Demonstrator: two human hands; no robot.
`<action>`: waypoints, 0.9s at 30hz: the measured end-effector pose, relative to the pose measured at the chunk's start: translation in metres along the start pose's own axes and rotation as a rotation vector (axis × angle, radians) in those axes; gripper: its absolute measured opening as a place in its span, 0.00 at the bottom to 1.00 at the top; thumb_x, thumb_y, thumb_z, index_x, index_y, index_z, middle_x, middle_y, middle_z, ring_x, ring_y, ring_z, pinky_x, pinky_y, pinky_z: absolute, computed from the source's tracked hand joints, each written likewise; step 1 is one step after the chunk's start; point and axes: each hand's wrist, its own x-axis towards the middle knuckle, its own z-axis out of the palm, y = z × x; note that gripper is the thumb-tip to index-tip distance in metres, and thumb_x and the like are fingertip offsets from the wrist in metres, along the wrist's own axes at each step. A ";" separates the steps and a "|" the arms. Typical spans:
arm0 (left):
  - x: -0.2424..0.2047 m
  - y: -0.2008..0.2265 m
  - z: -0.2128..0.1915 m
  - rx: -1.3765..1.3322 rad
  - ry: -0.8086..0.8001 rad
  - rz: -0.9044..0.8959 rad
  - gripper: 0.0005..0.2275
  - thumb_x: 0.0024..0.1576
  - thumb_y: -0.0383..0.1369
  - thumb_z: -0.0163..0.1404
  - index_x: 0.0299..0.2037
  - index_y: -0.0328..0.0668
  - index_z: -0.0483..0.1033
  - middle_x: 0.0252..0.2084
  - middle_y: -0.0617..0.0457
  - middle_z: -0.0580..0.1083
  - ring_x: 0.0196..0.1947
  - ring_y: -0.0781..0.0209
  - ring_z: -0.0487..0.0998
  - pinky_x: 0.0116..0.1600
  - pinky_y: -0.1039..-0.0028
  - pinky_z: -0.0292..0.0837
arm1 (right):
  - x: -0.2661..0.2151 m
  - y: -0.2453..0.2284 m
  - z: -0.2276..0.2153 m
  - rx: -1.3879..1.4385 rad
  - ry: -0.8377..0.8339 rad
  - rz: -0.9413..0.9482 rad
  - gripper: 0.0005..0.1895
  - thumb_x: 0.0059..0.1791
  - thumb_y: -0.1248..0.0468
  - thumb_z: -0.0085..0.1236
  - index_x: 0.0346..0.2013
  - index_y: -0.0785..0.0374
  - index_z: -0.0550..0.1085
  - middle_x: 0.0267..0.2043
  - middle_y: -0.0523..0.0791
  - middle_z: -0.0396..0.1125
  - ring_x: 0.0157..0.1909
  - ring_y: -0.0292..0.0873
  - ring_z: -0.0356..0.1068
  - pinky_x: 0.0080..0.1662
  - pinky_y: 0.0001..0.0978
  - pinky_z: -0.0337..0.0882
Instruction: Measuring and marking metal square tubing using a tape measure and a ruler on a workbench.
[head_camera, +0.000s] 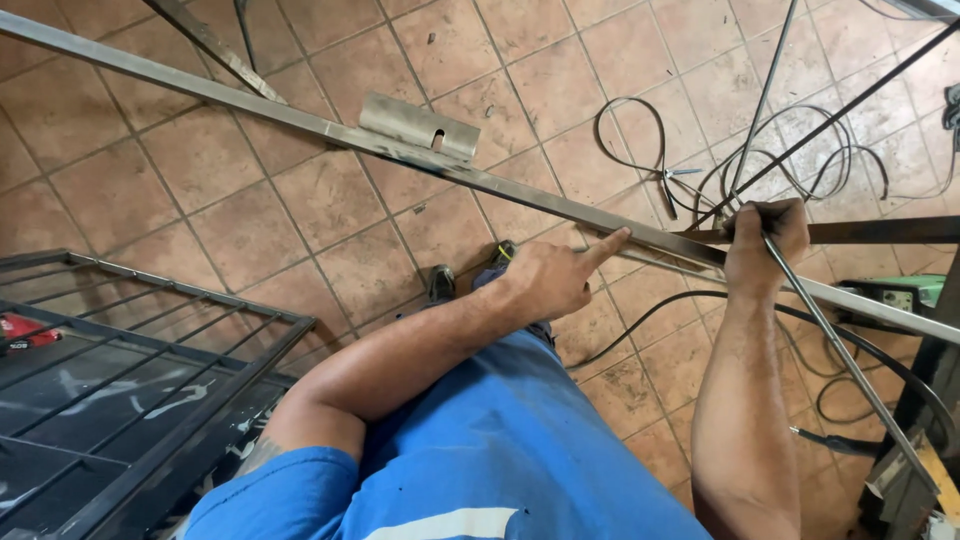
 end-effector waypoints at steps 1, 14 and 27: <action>0.001 -0.002 0.004 -0.002 -0.001 0.001 0.38 0.61 0.39 0.43 0.79 0.69 0.32 0.29 0.48 0.75 0.28 0.49 0.77 0.32 0.60 0.70 | -0.001 0.004 0.000 -0.002 -0.001 0.001 0.07 0.52 0.72 0.56 0.35 0.63 0.66 0.31 0.46 0.68 0.32 0.41 0.70 0.33 0.36 0.70; -0.040 -0.100 0.047 -0.117 0.318 -0.190 0.39 0.58 0.43 0.47 0.79 0.68 0.38 0.30 0.48 0.75 0.29 0.47 0.76 0.35 0.55 0.72 | -0.002 0.033 0.000 0.066 -0.032 -0.050 0.06 0.54 0.71 0.58 0.38 0.67 0.68 0.29 0.51 0.68 0.30 0.46 0.70 0.34 0.37 0.70; -0.041 -0.097 0.050 -0.080 0.396 -0.144 0.42 0.54 0.45 0.49 0.79 0.69 0.37 0.34 0.43 0.81 0.35 0.36 0.84 0.42 0.47 0.79 | -0.002 0.039 0.004 0.076 -0.040 0.000 0.04 0.53 0.74 0.59 0.39 0.70 0.71 0.25 0.53 0.70 0.26 0.48 0.74 0.30 0.35 0.72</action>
